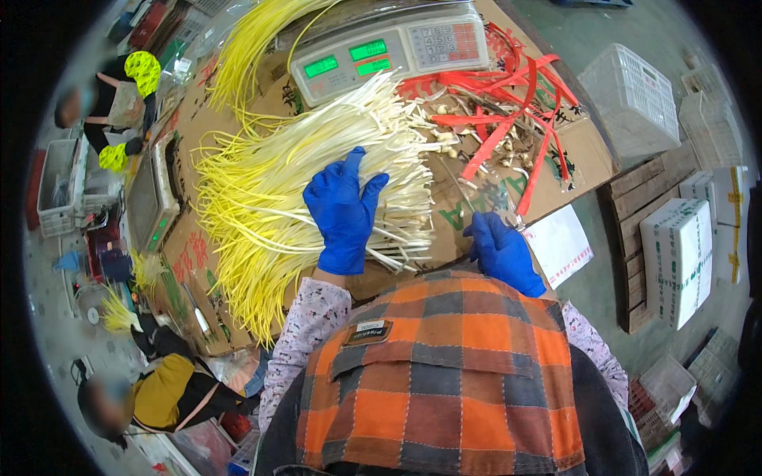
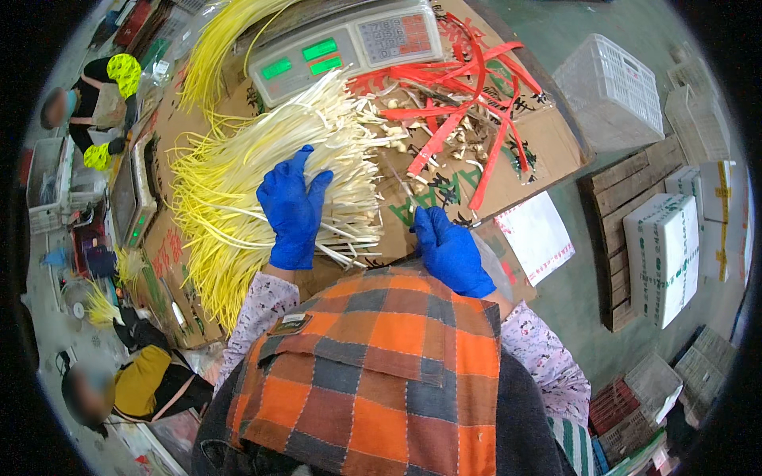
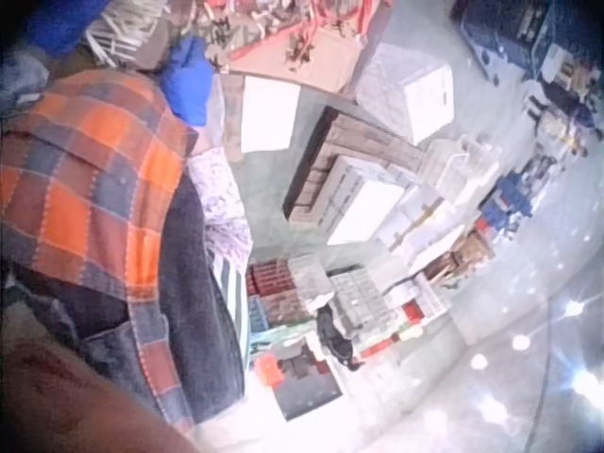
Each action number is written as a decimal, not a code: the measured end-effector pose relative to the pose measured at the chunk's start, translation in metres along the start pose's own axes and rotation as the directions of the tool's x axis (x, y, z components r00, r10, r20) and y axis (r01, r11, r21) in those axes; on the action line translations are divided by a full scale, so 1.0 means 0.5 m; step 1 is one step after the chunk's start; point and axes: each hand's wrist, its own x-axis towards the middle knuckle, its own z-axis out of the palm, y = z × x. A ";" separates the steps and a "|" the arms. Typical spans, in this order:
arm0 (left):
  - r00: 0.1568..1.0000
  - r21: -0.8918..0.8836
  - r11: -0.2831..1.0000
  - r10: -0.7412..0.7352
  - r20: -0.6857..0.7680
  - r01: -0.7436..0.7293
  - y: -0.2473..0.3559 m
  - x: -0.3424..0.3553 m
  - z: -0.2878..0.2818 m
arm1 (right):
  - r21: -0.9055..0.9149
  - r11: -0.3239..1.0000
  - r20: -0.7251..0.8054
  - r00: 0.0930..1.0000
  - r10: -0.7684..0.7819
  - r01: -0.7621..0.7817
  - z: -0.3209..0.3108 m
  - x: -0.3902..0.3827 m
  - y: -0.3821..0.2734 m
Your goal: The person gathers bundles of yellow and white noodles, weighs them on a digital scale, and ties them with red plastic ties. The person repeats this process multiple times, placing the tied bundles aside on the table.
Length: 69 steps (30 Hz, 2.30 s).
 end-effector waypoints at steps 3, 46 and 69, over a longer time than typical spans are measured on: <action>0.998 0.036 0.999 -0.012 0.061 0.010 -0.003 0.012 0.001 | 0.033 0.998 0.211 0.976 0.046 -0.054 -0.032 -0.025 -0.069; 0.998 -0.021 0.999 -0.045 0.037 0.046 -0.032 -0.047 -0.023 | -0.200 0.975 0.165 0.984 -0.065 0.098 -0.050 -0.110 -0.014; 0.998 0.088 0.994 -0.068 -0.011 0.068 -0.023 -0.060 -0.004 | -0.495 0.789 0.049 0.918 -0.393 0.364 -0.016 -0.094 0.079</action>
